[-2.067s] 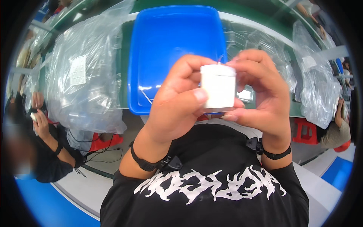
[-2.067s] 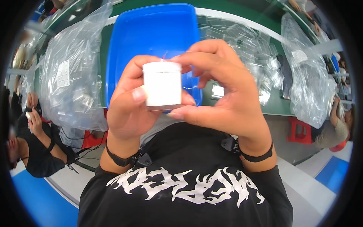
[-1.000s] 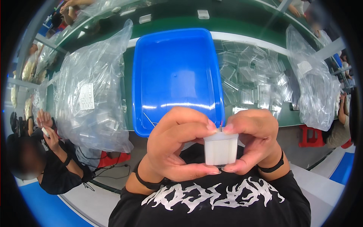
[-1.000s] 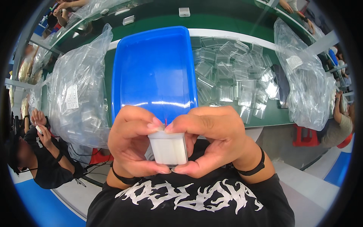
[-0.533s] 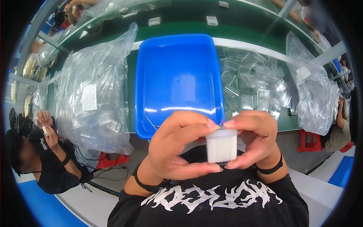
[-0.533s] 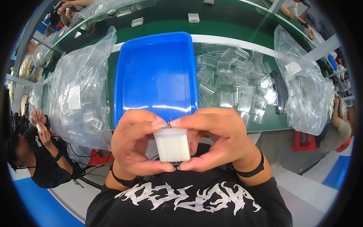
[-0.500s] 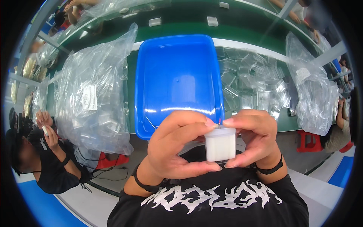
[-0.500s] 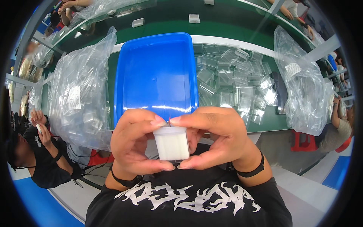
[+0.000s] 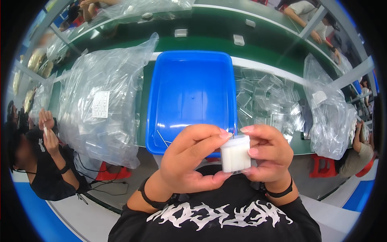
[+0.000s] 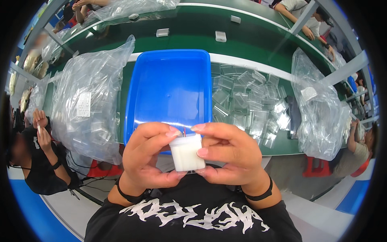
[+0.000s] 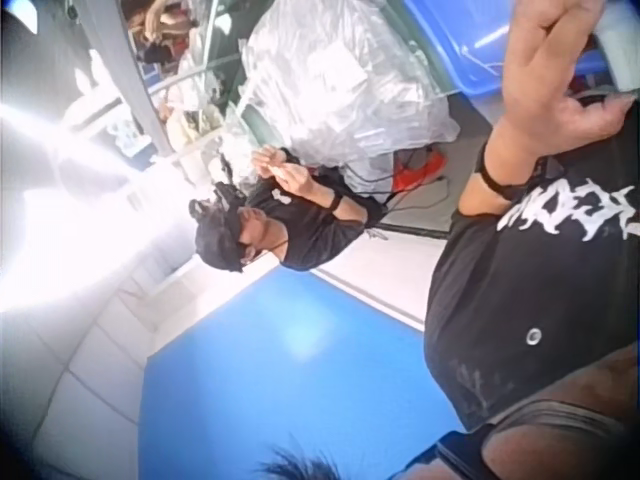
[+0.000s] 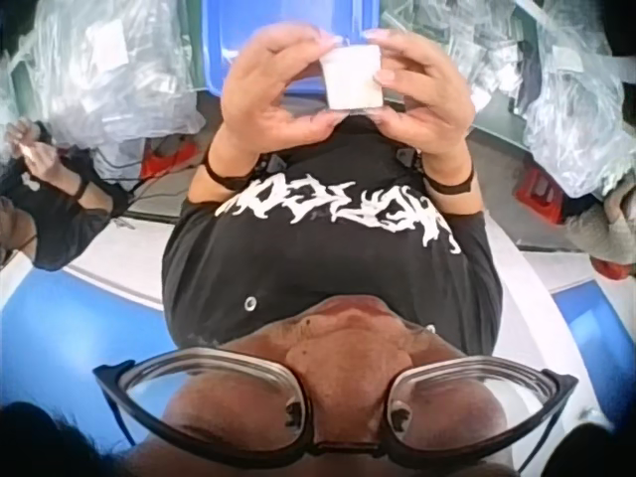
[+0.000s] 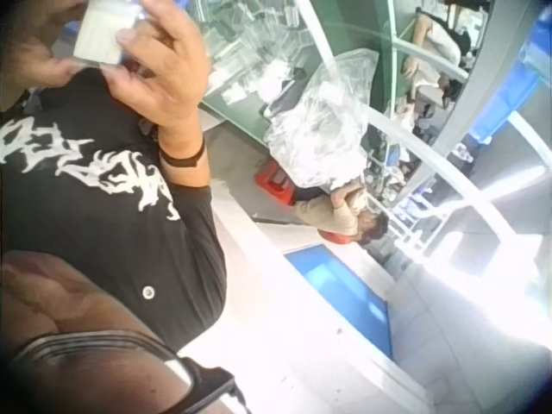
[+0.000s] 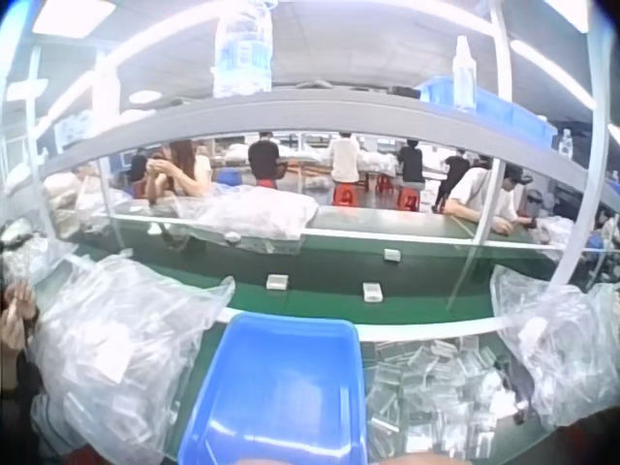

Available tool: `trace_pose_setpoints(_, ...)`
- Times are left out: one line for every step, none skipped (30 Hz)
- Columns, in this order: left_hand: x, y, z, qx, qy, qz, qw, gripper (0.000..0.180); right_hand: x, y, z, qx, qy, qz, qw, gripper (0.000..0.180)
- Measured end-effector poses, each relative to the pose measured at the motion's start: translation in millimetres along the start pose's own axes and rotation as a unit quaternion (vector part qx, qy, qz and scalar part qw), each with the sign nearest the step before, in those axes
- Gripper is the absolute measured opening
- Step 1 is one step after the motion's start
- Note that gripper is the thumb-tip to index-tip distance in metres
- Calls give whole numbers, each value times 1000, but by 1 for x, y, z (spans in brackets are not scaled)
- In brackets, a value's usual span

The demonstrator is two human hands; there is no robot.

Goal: Assembling small white plastic components on a production line and placing them into bags.

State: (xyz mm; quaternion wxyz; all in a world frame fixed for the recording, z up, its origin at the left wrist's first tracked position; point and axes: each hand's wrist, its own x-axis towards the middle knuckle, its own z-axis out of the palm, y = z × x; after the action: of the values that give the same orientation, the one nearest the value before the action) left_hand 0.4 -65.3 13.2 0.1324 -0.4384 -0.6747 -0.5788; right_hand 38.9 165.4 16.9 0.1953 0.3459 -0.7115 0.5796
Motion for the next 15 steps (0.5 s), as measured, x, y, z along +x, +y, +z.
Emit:
trace_pose_setpoints(1,5,1,-15,15,-10,1000,68,-1,-1,2,18,12,-5,1000,44)
trace_pose_setpoints(2,8,2,-29,29,-21,999,68,1,-2,2,30,5,-14,999,46)
trace_pose_setpoints(2,8,3,-28,34,-19,999,68,1,-3,2,30,-1,-16,999,46)
trace_pose_setpoints(2,8,5,-36,42,-16,998,66,-1,-3,5,33,9,-22,999,46)
trace_pose_setpoints(1,8,6,-45,49,-12,998,65,-2,-3,7,37,18,-28,999,46)
trace_pose_setpoints(1,8,7,-45,52,-11,998,65,-1,-6,8,33,17,-22,999,46)
trace_pose_setpoints(1,8,8,-57,56,-21,997,64,-3,-8,9,32,15,-22,999,46)
trace_pose_setpoints(0,7,10,-70,60,-30,995,62,-5,-9,10,40,22,-15,999,46)
trace_pose_setpoints(-1,7,12,-70,61,-30,995,62,-6,-9,10,47,29,-7,998,46)
trace_pose_setpoints(-3,6,14,-83,65,-45,993,62,-6,-9,11,48,29,-6,998,46)
trace_pose_setpoints(-5,5,15,-96,69,-60,991,61,-5,-9,11,46,27,-8,999,46)
trace_pose_setpoints(-7,3,16,-96,69,-61,991,61,-5,-9,11,45,24,-11,999,46)
trace_pose_setpoints(-9,1,17,-101,75,-65,990,62,-4,-8,11,46,25,-10,999,46)
trace_pose_setpoints(-10,0,18,-106,82,-69,988,62,-4,-8,12,40,21,-9,999,46)
trace_pose_setpoints(-11,1,17,-106,82,-70,988,62,-3,-7,12,34,16,-8,999,45)
